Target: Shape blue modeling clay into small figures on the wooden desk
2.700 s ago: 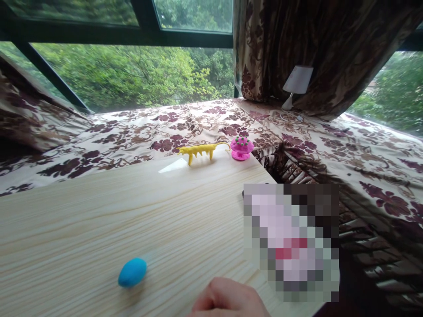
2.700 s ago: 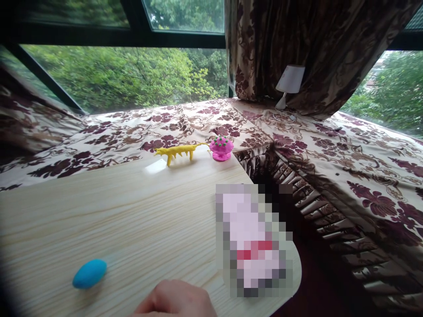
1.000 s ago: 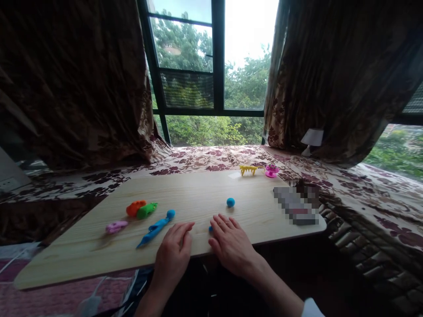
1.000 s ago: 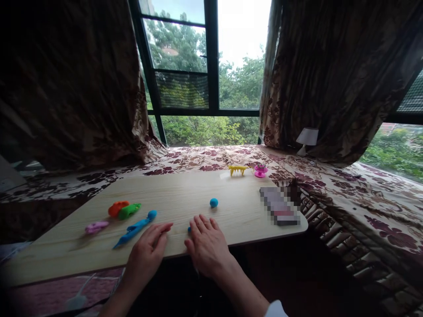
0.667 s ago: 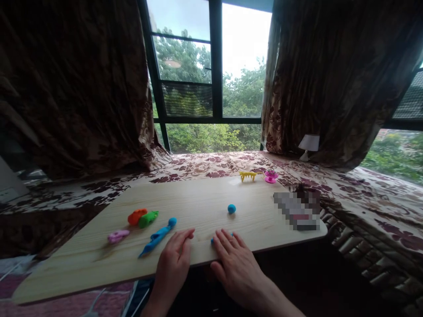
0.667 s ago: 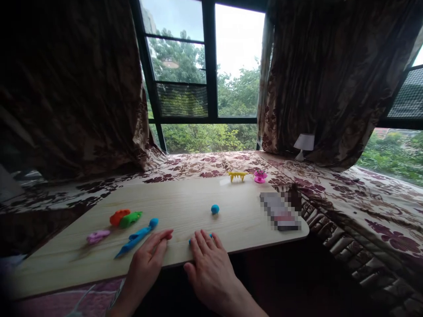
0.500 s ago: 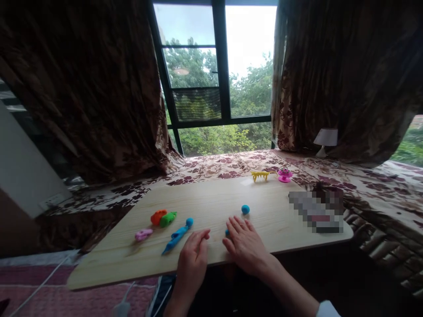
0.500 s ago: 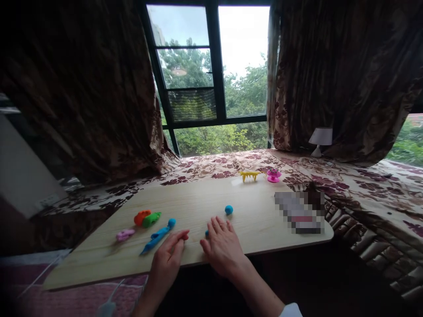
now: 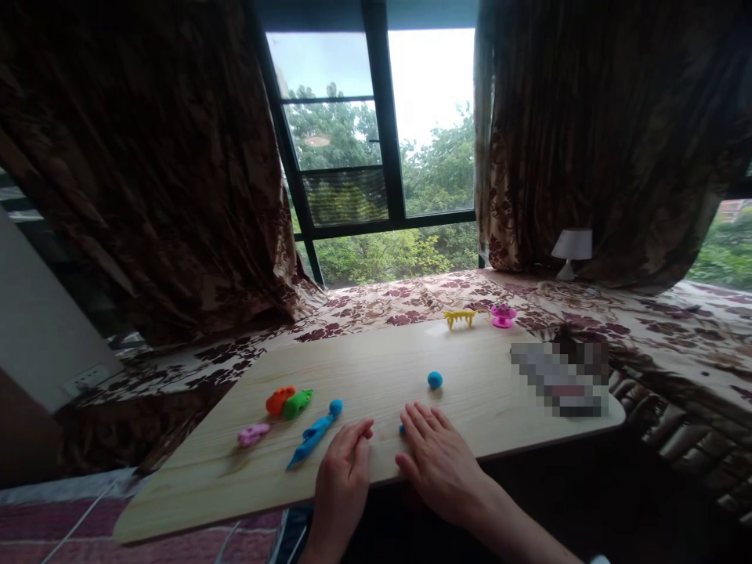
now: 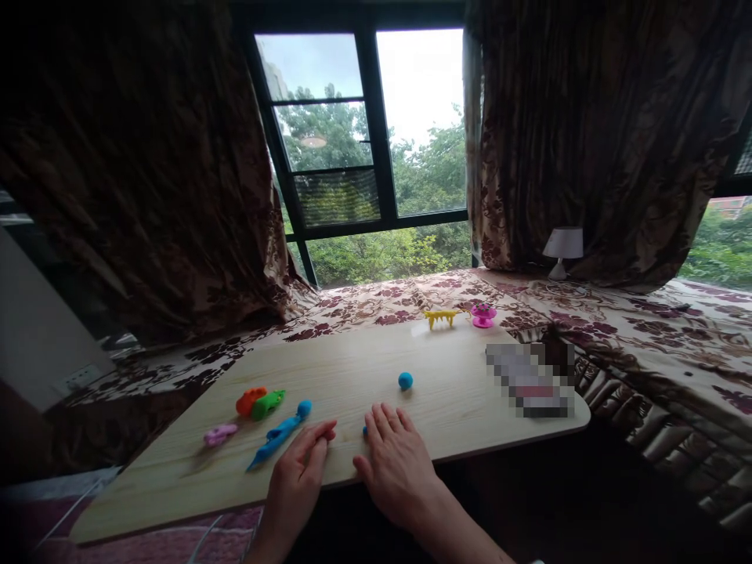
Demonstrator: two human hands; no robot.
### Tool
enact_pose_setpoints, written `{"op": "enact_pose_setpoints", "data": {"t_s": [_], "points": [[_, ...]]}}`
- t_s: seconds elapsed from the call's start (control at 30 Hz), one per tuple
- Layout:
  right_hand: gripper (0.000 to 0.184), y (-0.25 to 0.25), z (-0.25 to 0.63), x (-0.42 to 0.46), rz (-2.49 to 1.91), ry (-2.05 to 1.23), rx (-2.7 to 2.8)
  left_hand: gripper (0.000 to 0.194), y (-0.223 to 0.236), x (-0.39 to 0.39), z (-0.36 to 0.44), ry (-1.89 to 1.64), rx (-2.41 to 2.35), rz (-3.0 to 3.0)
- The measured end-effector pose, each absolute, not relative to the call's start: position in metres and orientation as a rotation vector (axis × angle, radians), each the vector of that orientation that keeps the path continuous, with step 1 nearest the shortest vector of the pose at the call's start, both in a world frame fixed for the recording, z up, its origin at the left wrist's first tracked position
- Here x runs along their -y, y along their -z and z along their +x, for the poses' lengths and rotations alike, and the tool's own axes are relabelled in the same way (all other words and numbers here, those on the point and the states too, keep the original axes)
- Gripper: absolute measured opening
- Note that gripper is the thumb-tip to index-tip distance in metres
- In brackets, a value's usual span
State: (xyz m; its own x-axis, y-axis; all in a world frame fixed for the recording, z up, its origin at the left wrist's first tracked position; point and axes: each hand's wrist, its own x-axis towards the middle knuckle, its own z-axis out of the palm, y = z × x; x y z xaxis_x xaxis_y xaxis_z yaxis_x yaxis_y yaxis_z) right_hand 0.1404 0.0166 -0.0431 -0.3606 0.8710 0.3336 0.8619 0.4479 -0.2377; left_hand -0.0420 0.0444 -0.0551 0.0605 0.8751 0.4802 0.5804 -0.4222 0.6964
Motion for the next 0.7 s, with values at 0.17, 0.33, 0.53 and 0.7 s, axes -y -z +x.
{"op": "enact_pose_setpoints", "data": {"t_s": [0.17, 0.33, 0.53, 0.7], "points": [[0.06, 0.049, 0.146, 0.007, -1.382, -0.035, 2.353, 0.027, 0.054, -0.044, -0.038, -1.327, -1.454, 2.052], [0.06, 0.033, 0.133, -0.032, -1.518, -0.074, 2.282, 0.028, 0.051, -0.042, -0.038, -1.319, -1.438, 2.047], [0.066, 0.048, 0.142, 0.008, -1.365, -0.056, 2.385, 0.027, 0.05, -0.04, -0.037, -1.304, -1.455, 2.057], [0.064, 0.04, 0.139, -0.013, -1.451, -0.074, 2.33, 0.027, 0.048, -0.039, -0.035, -1.327, -1.448, 2.056]]}}
